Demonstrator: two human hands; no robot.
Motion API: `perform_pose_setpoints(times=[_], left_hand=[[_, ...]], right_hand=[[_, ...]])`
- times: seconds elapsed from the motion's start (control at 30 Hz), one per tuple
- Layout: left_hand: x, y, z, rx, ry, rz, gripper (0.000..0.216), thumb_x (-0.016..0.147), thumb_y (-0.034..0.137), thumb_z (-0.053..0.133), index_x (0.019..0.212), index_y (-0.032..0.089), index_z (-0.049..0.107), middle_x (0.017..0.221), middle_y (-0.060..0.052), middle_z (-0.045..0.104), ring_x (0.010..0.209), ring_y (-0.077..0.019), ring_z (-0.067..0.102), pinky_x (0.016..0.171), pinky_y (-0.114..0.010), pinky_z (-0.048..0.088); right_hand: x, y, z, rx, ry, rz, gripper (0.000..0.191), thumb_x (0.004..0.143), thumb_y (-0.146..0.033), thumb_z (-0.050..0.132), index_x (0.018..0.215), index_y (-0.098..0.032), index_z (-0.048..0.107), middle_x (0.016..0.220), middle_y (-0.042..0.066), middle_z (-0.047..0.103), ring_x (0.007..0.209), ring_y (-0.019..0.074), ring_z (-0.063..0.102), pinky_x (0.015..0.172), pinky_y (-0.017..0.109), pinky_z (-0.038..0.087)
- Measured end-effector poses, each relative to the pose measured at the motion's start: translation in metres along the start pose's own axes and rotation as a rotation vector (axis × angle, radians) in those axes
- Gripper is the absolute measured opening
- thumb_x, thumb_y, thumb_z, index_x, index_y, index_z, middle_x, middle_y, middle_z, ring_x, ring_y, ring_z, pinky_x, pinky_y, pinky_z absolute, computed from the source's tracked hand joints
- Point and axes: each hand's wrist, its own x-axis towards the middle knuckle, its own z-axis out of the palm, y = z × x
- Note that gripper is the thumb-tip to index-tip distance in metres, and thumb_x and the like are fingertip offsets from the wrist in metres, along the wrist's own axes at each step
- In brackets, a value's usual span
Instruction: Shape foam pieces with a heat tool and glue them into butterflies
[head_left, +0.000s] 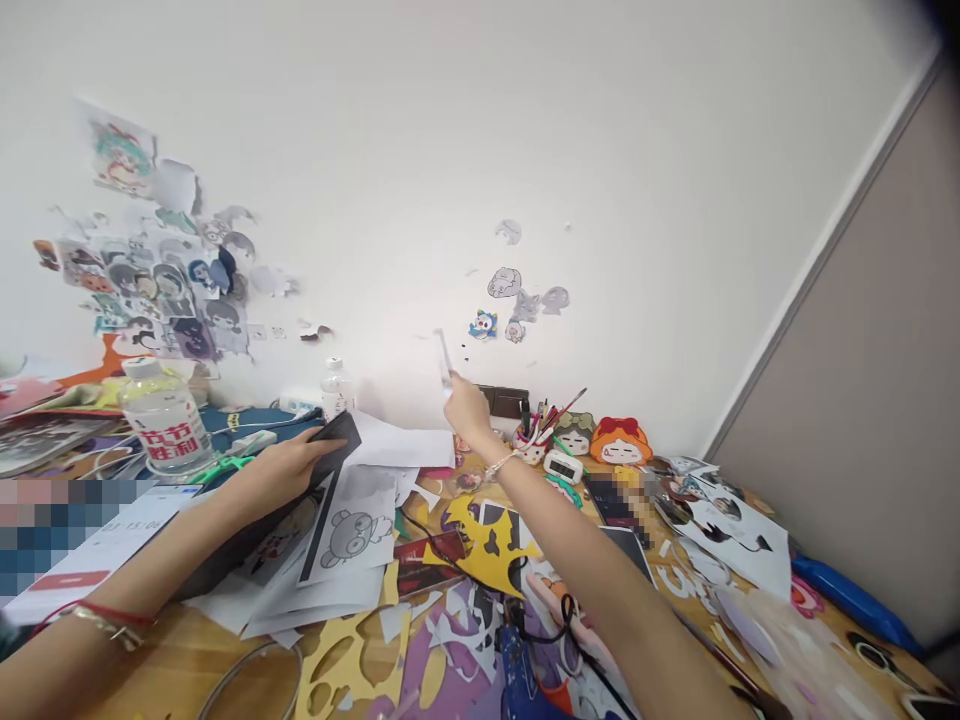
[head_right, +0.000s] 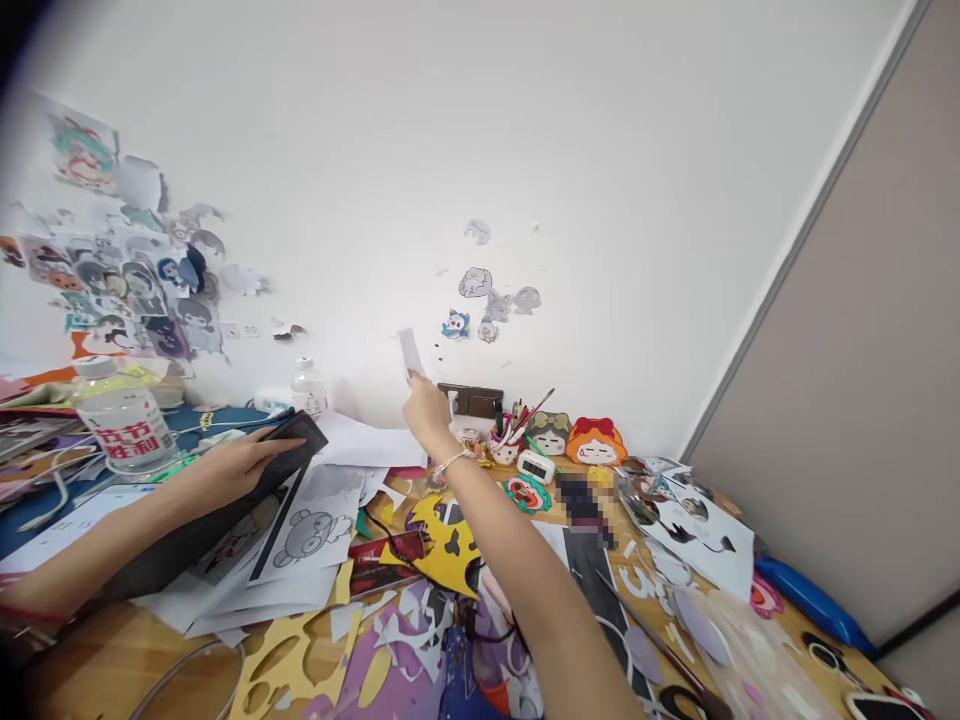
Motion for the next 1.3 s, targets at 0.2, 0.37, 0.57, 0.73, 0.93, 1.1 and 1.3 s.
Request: perform_pose_setpoints(times=[0.2,0.37,0.57,0.73,0.93,1.1,1.3], left_hand=[[-0.001,0.005,-0.045,-0.006,0.08,-0.054,0.046,0.093,0.016,0.02,0.131,0.018,0.046,0.133,-0.011,0.04,0.097,-0.026,0.06,0.087,-0.039,0.044],[-0.001,0.016,-0.07,0.023,0.082,-0.045,0.045,0.091,0.012,0.023,0.128,0.018,0.049,0.135,-0.008,0.033,0.092,-0.0226,0.061,0.088,-0.042,0.044],[-0.001,0.022,-0.09,0.107,0.081,0.042,0.044,0.09,0.011,0.024,0.103,0.011,0.066,0.141,-0.005,0.024,0.086,-0.0188,0.061,0.081,-0.037,0.046],[0.009,0.026,-0.092,0.195,0.076,0.21,0.041,0.086,0.008,0.028,0.089,0.016,0.068,0.138,-0.008,0.034,0.066,-0.0118,0.059,0.065,-0.029,0.045],[0.025,0.023,-0.08,0.272,0.052,0.32,0.04,0.084,0.006,0.03,0.087,0.02,0.067,0.143,-0.009,0.032,0.064,-0.0141,0.061,0.06,-0.029,0.044],[0.034,0.014,-0.066,0.32,0.1,0.289,0.043,0.085,0.008,0.03,0.108,0.022,0.062,0.143,-0.012,0.032,0.067,-0.0169,0.063,0.058,-0.03,0.046],[0.044,0.015,-0.038,0.407,0.143,0.281,0.055,0.081,0.0,0.024,0.127,0.018,0.049,0.137,-0.017,0.039,0.06,-0.0167,0.063,0.053,-0.029,0.045]], right_hand=[[-0.082,-0.02,0.024,-0.035,-0.227,-0.217,0.053,0.084,-0.01,0.04,0.135,-0.028,0.036,0.127,0.005,0.052,0.115,0.0216,0.048,0.091,0.036,0.041],[-0.101,-0.012,0.059,-0.09,-0.72,-0.29,0.04,0.063,-0.05,0.071,0.087,-0.019,0.069,0.082,0.008,0.068,0.071,0.0243,0.064,0.065,0.036,0.051],[-0.032,0.009,0.08,-0.219,-0.522,-0.239,0.031,0.089,-0.038,0.049,0.109,-0.014,0.056,0.106,0.008,0.06,0.09,0.018,0.06,0.078,0.039,0.05],[-0.003,0.009,0.116,-0.299,-0.253,-0.456,0.044,0.089,-0.025,0.051,0.131,-0.02,0.039,0.139,0.011,0.036,0.12,0.0283,0.042,0.095,0.051,0.039],[0.022,0.008,0.152,-0.367,-0.219,-0.948,0.054,0.088,-0.009,0.046,0.135,-0.031,0.032,0.144,0.002,0.033,0.128,0.0194,0.033,0.107,0.042,0.022],[0.041,0.002,0.16,-0.412,-0.156,-1.086,0.025,0.091,-0.018,0.046,0.115,-0.018,0.053,0.11,0.005,0.06,0.097,0.0173,0.057,0.091,0.039,0.042],[0.076,0.004,0.124,-0.416,-0.007,-0.956,0.019,0.089,-0.025,0.052,0.103,-0.014,0.058,0.1,0.005,0.061,0.093,0.018,0.058,0.083,0.039,0.047]])
